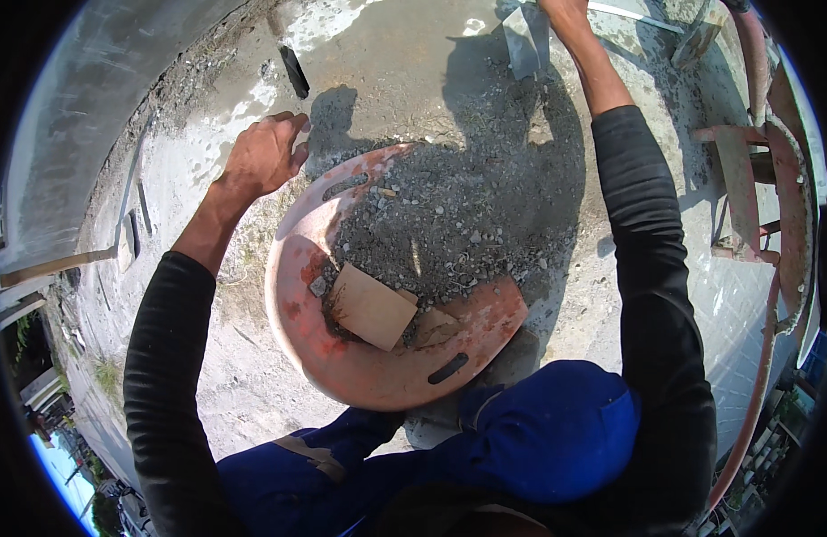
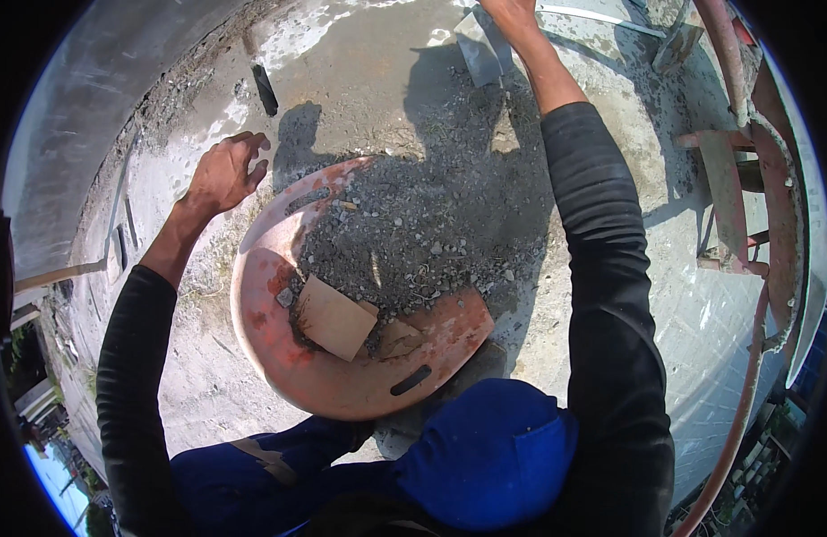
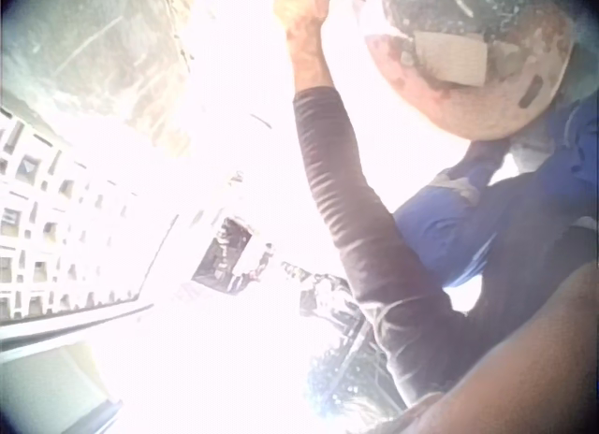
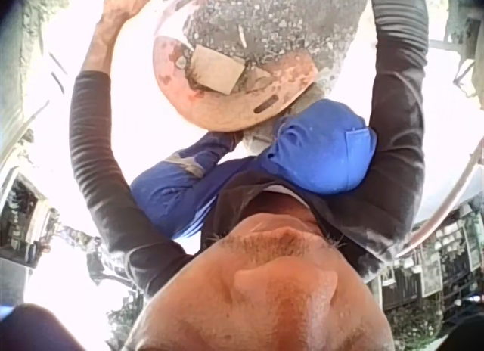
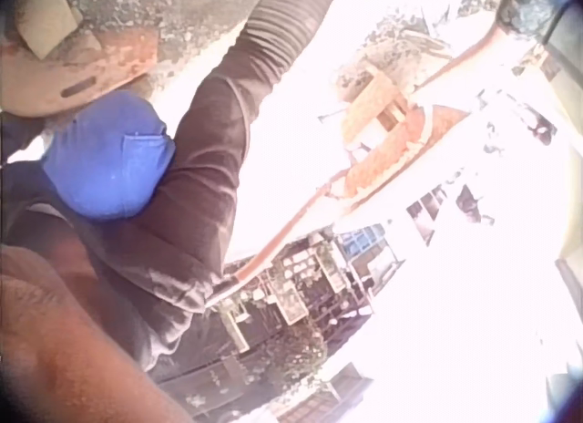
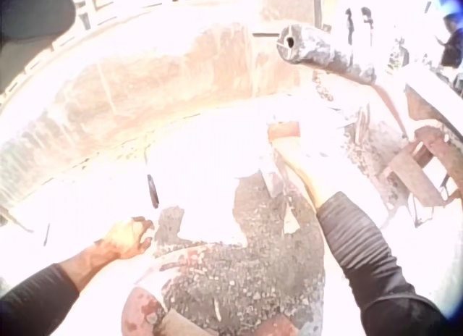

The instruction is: The person applies mortar from a bucket to the base of a wall using a trowel, to repair or finish the wall.

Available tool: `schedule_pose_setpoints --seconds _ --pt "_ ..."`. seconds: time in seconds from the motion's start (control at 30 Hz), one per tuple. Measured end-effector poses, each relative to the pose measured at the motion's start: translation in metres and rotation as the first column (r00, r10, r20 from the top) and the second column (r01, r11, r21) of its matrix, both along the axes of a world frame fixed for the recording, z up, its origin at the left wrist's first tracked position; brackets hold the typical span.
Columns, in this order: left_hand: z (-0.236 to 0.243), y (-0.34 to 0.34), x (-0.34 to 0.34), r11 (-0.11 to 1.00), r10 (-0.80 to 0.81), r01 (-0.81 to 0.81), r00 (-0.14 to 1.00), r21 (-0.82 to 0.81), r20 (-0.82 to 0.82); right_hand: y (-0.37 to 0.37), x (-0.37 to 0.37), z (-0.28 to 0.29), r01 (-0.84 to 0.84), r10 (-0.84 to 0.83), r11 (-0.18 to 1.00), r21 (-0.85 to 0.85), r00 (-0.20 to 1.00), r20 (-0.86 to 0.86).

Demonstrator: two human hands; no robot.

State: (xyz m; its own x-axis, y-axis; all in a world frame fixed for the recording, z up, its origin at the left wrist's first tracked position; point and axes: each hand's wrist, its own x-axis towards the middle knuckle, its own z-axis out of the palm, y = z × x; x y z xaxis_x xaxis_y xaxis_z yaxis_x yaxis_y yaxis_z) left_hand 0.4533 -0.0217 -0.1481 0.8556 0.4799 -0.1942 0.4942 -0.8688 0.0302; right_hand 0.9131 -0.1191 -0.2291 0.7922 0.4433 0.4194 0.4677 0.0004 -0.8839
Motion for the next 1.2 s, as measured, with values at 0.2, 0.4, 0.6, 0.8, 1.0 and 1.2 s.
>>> schedule_pose_setpoints --seconds 0.2,0.4,0.6,0.8,1.0,1.2 --pt "-0.006 -0.013 -0.022 0.998 -0.064 0.064 0.998 0.001 -0.011 0.006 -0.014 -0.023 0.012 -0.006 0.999 -0.048 0.993 0.115" --pt "0.01 -0.01 -0.008 0.999 0.034 -0.033 0.999 -0.014 0.039 -0.051 -0.02 0.016 0.039 -0.036 0.998 0.044 0.997 -0.066" --pt "-0.025 -0.017 -0.035 0.996 0.015 -0.017 1.0 -0.089 -0.022 -0.166 -0.034 0.053 0.153 -0.165 0.939 0.308 0.986 0.014" --pt "-0.043 -0.047 -0.074 0.811 0.324 -0.348 0.936 -0.471 -0.134 -0.304 -0.032 0.028 0.596 -0.522 0.803 0.006 0.708 -0.475" --pt "0.001 -0.101 -0.13 0.55 0.53 -0.533 0.818 -0.643 -0.224 -0.466 -0.081 -0.037 0.287 -0.33 0.94 -0.182 0.644 -0.69" --pt "-0.043 -0.167 -0.181 0.111 0.881 -0.411 0.461 -0.905 -0.102 -0.433 -0.091 -0.089 0.179 -0.015 0.628 -0.758 0.976 0.218"
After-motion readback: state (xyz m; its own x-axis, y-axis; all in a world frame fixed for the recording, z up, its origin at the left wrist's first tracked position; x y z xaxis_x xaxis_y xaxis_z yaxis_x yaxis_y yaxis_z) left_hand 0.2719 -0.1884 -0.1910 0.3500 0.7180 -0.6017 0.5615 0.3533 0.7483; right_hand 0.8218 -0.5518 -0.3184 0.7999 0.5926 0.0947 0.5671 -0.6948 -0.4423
